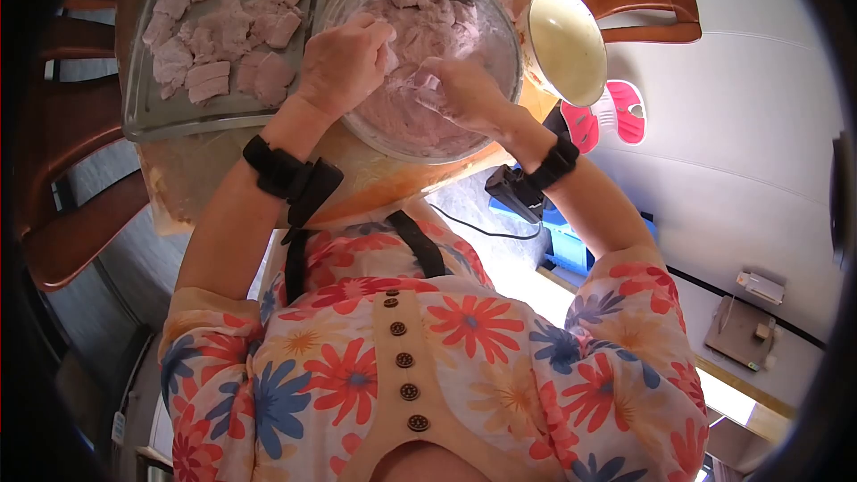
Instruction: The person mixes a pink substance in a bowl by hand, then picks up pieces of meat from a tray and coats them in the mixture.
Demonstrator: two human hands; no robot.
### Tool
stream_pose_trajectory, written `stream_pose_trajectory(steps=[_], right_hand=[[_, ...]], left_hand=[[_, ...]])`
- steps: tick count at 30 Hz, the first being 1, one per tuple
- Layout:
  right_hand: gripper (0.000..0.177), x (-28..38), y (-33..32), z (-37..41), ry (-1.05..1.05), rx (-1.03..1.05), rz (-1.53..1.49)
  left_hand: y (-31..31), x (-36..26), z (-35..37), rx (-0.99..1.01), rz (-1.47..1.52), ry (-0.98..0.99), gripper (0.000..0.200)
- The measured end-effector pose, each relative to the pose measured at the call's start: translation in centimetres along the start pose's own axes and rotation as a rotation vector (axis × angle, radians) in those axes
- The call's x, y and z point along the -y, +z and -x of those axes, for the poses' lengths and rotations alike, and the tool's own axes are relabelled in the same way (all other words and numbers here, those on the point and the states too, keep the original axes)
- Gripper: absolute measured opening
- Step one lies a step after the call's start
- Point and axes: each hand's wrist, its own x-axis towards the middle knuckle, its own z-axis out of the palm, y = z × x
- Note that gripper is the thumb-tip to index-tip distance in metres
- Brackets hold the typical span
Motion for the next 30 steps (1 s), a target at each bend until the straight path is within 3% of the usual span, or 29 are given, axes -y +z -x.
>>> stream_pose_trajectory(steps=[6, 9, 12, 13, 14, 18, 20, 22, 26, 28, 30], right_hand=[[0.024, 0.8, 0.6, -0.1, 0.057, 0.212, 0.025], [0.024, 1.6, -1.6, 0.4, 0.076, 0.147, -0.057], [0.022, 0.2, -1.8, 0.8, 0.036, 0.026, -0.112], [0.022, 0.3, -2.0, 1.0, 0.027, 0.018, -0.113], [0.021, 0.6, -2.1, 1.3, 0.089, -0.038, -0.19], [0.021, 1.2, -2.0, 1.4, 0.223, -0.062, -0.407], [0.023, 0.6, -1.5, 1.5, 0.181, -0.073, -0.473], [0.024, 0.3, -1.5, 1.3, 0.154, -0.084, -0.533], [0.033, -0.2, -1.5, 0.2, 0.091, -0.061, -0.222], [0.035, 0.2, -0.8, -1.4, 0.051, -0.088, -0.158], [0.035, 1.3, -0.1, -3.3, -0.113, -0.159, -0.19]], left_hand=[[-0.1, -0.1, 0.2, 0.041, -0.008, -0.027, 0.008], [-0.2, -0.1, -0.1, 0.015, 0.014, -0.007, 0.008], [-1.3, -0.8, -0.2, 0.113, 0.065, -0.038, 0.009], [-1.9, -1.5, -0.3, 0.23, 0.158, -0.022, 0.012], [-2.4, -2.0, -0.3, 0.35, 0.247, -0.01, 0.015], [-1.4, -3.1, 0.1, 0.323, 0.171, 0.03, 0.02], [-1.0, -3.0, 0.0, 0.384, 0.218, -0.102, 0.018], [-0.8, -2.6, 0.2, 0.354, 0.208, -0.106, 0.018], [-3.9, -1.9, -1.1, 0.245, 0.261, -0.158, 0.021], [-6.2, -0.1, -1.9, 0.134, 0.309, -0.249, 0.019], [-8.4, 2.0, -2.9, 0.091, 0.258, -0.504, 0.022]])
